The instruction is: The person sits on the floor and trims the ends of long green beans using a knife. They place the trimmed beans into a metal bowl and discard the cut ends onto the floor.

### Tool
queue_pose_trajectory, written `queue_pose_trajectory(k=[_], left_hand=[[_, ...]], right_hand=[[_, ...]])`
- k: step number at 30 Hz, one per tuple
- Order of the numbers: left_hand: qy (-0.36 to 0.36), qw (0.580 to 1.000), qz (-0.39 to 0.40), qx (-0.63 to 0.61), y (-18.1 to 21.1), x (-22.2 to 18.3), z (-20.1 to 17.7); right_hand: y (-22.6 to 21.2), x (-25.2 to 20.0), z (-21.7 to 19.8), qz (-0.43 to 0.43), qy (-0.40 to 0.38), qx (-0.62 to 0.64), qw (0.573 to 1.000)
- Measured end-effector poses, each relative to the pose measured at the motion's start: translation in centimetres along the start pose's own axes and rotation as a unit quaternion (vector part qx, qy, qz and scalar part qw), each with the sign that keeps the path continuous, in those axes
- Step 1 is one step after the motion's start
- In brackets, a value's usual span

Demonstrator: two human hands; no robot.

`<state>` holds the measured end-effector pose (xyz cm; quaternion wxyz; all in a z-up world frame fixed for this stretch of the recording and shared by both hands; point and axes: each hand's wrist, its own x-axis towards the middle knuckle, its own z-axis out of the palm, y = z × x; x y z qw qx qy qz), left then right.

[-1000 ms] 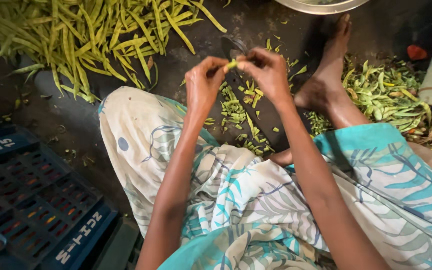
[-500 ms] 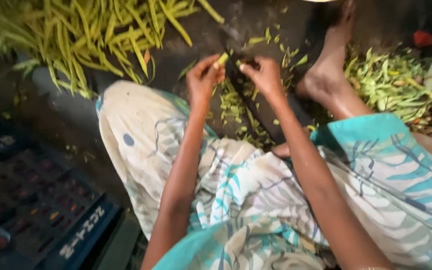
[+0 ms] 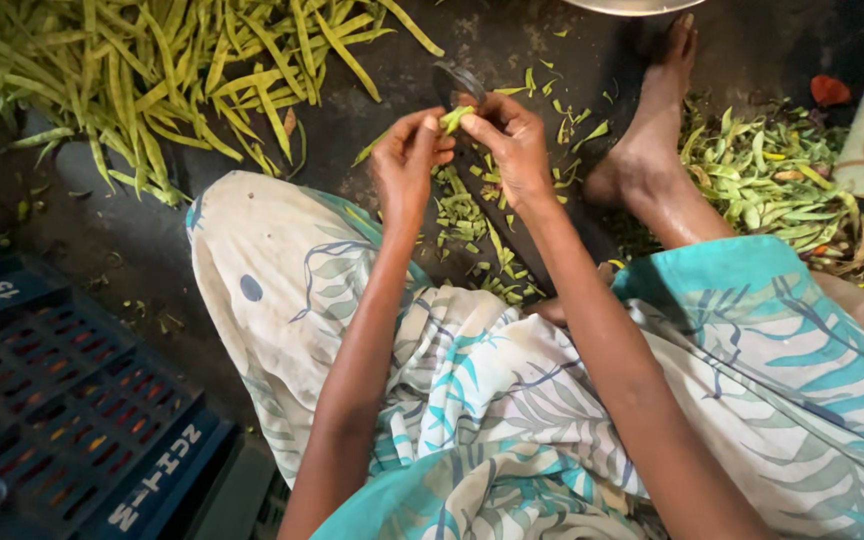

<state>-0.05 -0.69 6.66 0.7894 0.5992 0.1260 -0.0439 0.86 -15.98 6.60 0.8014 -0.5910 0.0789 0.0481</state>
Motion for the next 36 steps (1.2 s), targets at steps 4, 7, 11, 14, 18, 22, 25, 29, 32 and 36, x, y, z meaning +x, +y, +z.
queue_pose_trajectory(k=[4, 7, 11, 14, 18, 22, 25, 29, 32, 36], left_hand=[[0.036, 0.996, 0.04, 0.071, 1.7, 0.1, 0.8], [0.05, 0.989, 0.052, 0.127, 2.5, 0.5, 0.9], [-0.008, 0.997, 0.044, 0.058, 3.3, 0.1, 1.0], [0.009, 0.993, 0.068, 0.099, 3.4, -0.4, 1.6], [0.036, 0.993, 0.047, 0.104, 2.6, -0.5, 1.7], [0.061, 0.995, 0.041, 0.071, 1.0, 1.2, 1.3], [0.042, 0.995, 0.054, 0.066, -0.5, 1.5, 0.7], [0.043, 0.997, 0.033, 0.058, -1.8, 2.2, 0.9], [0.039, 0.998, 0.04, 0.009, -3.4, 2.2, 0.6], [-0.041, 0.999, 0.002, -0.031, -5.6, 2.1, -0.7]], right_hand=[[0.8, 0.9, -0.5, -0.038, 0.009, -0.02, 0.999], [1.5, 1.9, -1.3, -0.02, -0.015, -0.042, 0.999], [1.8, 3.0, -1.9, -0.049, -0.018, -0.096, 0.994], [1.9, 3.2, -1.6, -0.01, -0.009, -0.036, 0.999], [1.3, 2.2, -1.4, 0.009, -0.074, -0.008, 0.997], [0.7, 3.6, -1.8, 0.01, -0.102, -0.075, 0.992], [2.3, 4.0, -2.0, -0.016, -0.075, -0.082, 0.994], [5.5, 4.8, -2.2, 0.028, -0.017, -0.059, 0.998], [7.9, 5.5, -3.2, 0.006, 0.004, -0.098, 0.995], [9.2, 6.3, -4.7, -0.168, -0.051, -0.168, 0.97]])
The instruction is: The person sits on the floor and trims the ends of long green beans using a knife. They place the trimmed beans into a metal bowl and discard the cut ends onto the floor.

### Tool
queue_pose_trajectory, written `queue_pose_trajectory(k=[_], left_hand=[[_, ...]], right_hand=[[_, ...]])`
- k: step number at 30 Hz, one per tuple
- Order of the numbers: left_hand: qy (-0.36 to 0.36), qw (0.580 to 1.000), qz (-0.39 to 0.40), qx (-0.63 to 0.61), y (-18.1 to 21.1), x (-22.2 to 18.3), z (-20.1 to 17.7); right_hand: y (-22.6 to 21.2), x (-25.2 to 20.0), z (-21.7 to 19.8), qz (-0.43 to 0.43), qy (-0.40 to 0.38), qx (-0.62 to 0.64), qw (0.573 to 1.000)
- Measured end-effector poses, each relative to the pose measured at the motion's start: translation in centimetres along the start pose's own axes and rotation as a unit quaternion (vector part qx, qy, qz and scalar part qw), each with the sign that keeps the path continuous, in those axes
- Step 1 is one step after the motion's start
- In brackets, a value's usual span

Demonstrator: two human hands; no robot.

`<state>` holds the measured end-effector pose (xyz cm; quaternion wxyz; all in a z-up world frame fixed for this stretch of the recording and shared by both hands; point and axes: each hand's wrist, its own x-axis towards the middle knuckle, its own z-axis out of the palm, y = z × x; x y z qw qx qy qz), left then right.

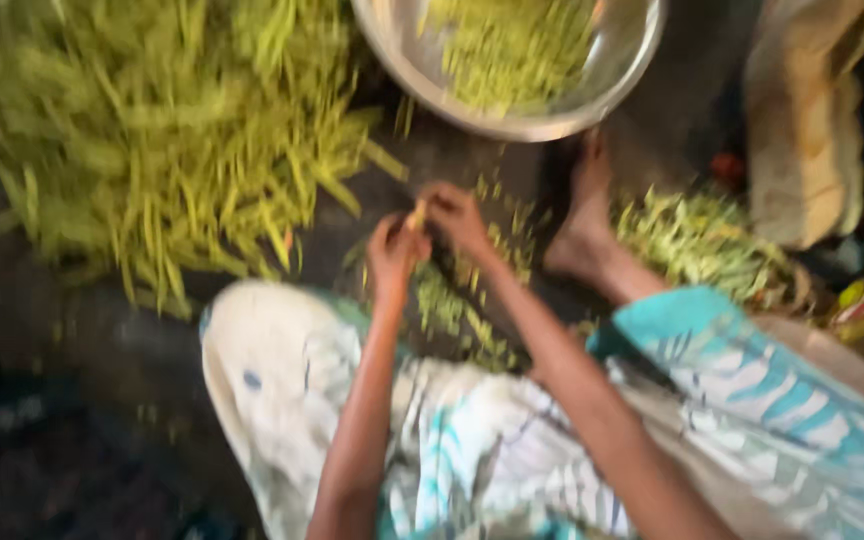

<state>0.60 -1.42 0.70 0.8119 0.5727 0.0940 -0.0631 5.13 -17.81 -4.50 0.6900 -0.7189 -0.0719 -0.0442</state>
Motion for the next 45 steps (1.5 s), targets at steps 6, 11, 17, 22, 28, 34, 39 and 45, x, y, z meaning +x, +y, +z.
queue_pose_trajectory(k=[6, 11, 17, 22, 28, 34, 39, 45], left_hand=[[0.046, 0.995, -0.046, -0.072, 0.3, -0.1, 0.4], [0.062, 0.997, 0.023, -0.032, 2.2, -0.1, 0.9], [0.095, 0.995, 0.023, -0.032, 0.2, 1.6, 0.4], [-0.201, 0.931, -0.074, 0.297, -0.2, -1.9, -1.8], [-0.067, 0.84, -0.011, 0.538, 4.0, -4.8, -5.6], [0.08, 0.769, 0.155, 0.614, 5.5, -1.0, -7.8], [-0.053, 0.777, 0.044, 0.626, 0.5, -6.9, -4.6], [-0.503, 0.779, 0.094, 0.363, -0.2, -12.6, 0.4]], right_hand=[[-4.1, -1.4, -0.3, 0.233, 0.012, 0.159, 0.959], [-7.4, -0.4, -0.4, 0.158, -0.026, 0.198, 0.967], [-3.4, 0.1, 0.4, 0.202, 0.051, -0.062, 0.976], [-4.0, -0.6, -2.0, 0.159, 0.027, -0.16, 0.974], [-12.4, -0.5, -10.3, 0.155, 0.0, 0.217, 0.964], [-15.6, 0.6, -11.4, 0.215, 0.119, 0.372, 0.895], [-11.3, -3.4, -12.0, 0.282, 0.119, 0.277, 0.911], [-5.5, -4.2, -14.5, 0.266, 0.18, 0.117, 0.94]])
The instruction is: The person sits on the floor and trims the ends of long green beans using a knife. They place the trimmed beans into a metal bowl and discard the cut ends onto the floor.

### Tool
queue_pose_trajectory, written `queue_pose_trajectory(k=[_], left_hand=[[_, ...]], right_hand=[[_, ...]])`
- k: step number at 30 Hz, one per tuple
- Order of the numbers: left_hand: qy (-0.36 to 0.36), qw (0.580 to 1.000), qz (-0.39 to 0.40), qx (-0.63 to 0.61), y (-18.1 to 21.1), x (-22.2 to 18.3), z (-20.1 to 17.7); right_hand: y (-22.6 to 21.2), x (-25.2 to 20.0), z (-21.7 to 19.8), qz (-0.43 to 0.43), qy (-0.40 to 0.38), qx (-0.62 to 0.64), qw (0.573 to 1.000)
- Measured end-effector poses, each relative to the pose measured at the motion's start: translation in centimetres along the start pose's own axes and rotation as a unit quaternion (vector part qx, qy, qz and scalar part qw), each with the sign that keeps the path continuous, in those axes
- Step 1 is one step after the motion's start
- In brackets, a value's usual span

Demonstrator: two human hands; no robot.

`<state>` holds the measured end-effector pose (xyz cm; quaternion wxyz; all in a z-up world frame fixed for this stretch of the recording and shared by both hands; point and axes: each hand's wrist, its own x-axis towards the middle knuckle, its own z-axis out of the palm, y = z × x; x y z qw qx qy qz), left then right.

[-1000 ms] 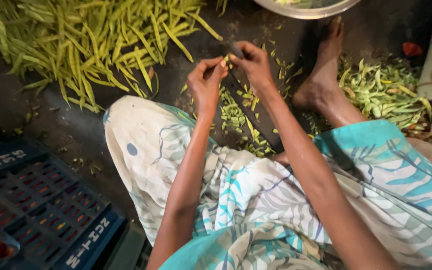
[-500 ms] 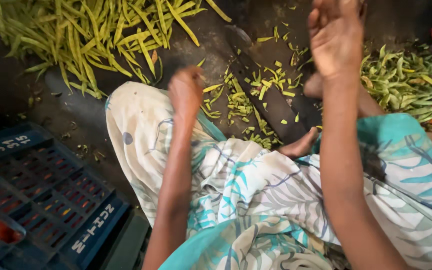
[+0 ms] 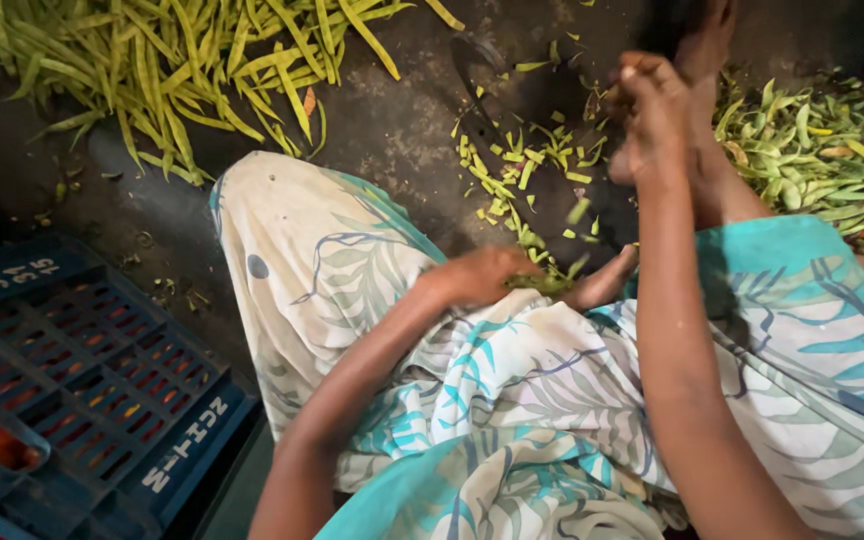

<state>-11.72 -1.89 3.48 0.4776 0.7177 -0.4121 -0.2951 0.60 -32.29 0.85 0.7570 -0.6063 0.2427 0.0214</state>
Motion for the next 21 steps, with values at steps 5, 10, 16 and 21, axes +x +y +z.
queue_pose_trajectory(k=[5, 10, 16, 21], left_hand=[[0.192, 0.908, -0.34, 0.15, -4.3, -0.6, -9.3], [0.283, 0.856, -0.288, 0.323, -3.4, 1.8, -7.4], [0.02, 0.965, -0.062, 0.256, 0.0, -1.5, -1.2], [0.183, 0.89, -0.253, 0.332, -7.1, -3.0, -16.9]], right_hand=[[3.4, -2.1, 2.6, -0.15, 0.051, -0.297, 0.942], [4.7, -5.0, 7.0, -0.32, 0.103, -0.443, 0.831], [4.4, -5.7, 7.7, -0.315, 0.105, -0.447, 0.831], [5.6, -4.7, 7.5, -0.319, 0.132, -0.482, 0.805]])
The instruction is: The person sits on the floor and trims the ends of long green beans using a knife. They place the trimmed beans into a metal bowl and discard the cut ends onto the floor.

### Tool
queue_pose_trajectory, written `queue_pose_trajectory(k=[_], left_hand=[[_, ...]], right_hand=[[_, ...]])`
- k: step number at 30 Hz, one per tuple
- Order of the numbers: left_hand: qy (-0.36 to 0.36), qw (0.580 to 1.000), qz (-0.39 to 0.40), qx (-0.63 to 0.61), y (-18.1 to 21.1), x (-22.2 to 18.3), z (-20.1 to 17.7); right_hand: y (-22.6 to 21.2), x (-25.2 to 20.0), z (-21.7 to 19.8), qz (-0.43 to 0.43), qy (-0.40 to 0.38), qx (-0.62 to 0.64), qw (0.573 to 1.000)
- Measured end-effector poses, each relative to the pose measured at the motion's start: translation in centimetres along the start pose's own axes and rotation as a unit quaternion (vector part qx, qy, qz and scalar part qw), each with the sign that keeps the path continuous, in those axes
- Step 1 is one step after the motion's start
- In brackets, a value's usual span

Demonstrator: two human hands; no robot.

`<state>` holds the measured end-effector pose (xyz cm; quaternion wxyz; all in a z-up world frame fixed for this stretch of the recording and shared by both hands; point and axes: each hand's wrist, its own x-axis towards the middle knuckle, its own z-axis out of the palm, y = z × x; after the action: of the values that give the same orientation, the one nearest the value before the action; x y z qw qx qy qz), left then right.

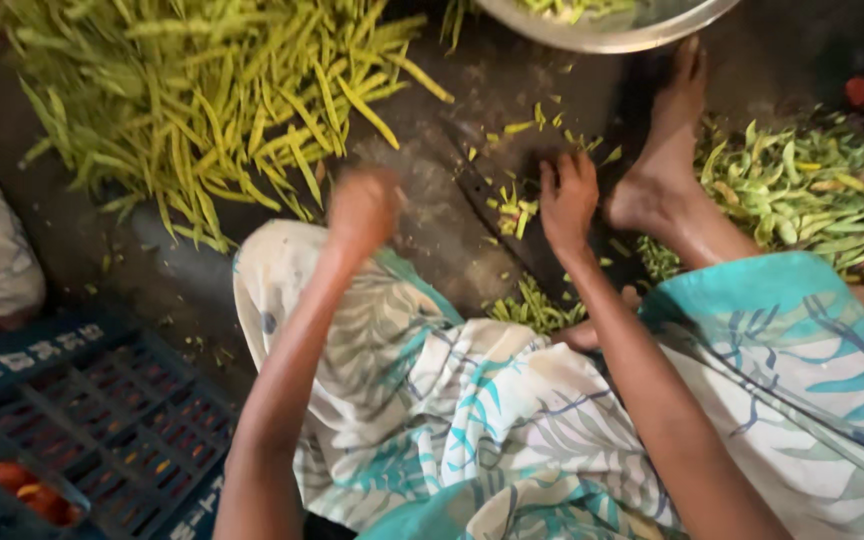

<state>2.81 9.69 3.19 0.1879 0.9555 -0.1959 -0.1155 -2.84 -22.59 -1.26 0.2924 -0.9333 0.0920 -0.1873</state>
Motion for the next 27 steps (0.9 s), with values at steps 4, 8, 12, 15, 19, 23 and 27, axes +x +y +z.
queue_pose_trajectory(k=[4, 8, 12, 15, 19, 23, 27], left_hand=[[0.32, 0.943, 0.077, 0.055, 0.0, 12.6, -3.0], [0.135, 0.97, 0.079, 0.185, 5.0, 20.2, 0.1], [0.296, 0.939, 0.045, 0.172, 3.9, 22.2, 3.8], [0.221, 0.945, -0.088, 0.224, -0.3, 20.3, 5.3], [0.333, 0.917, -0.142, 0.166, -4.5, 13.3, 6.3], [0.267, 0.941, -0.202, 0.046, -6.1, 6.8, 3.5], [0.155, 0.908, -0.228, -0.315, -3.7, 2.4, -2.6]], right_hand=[[0.4, 0.0, 0.3, 0.012, -0.029, -0.009, 0.999], [0.3, -0.5, 0.0, -0.014, -0.008, -0.015, 1.0], [0.4, -0.1, 0.2, -0.004, -0.017, -0.025, 1.0], [0.8, 0.3, 0.6, 0.004, -0.01, -0.021, 1.0], [1.3, -0.3, 0.8, -0.005, -0.018, -0.013, 1.0], [1.4, -0.4, 1.2, 0.037, -0.057, -0.003, 0.998], [1.9, -1.1, 0.3, -0.045, -0.013, -0.005, 0.999]])
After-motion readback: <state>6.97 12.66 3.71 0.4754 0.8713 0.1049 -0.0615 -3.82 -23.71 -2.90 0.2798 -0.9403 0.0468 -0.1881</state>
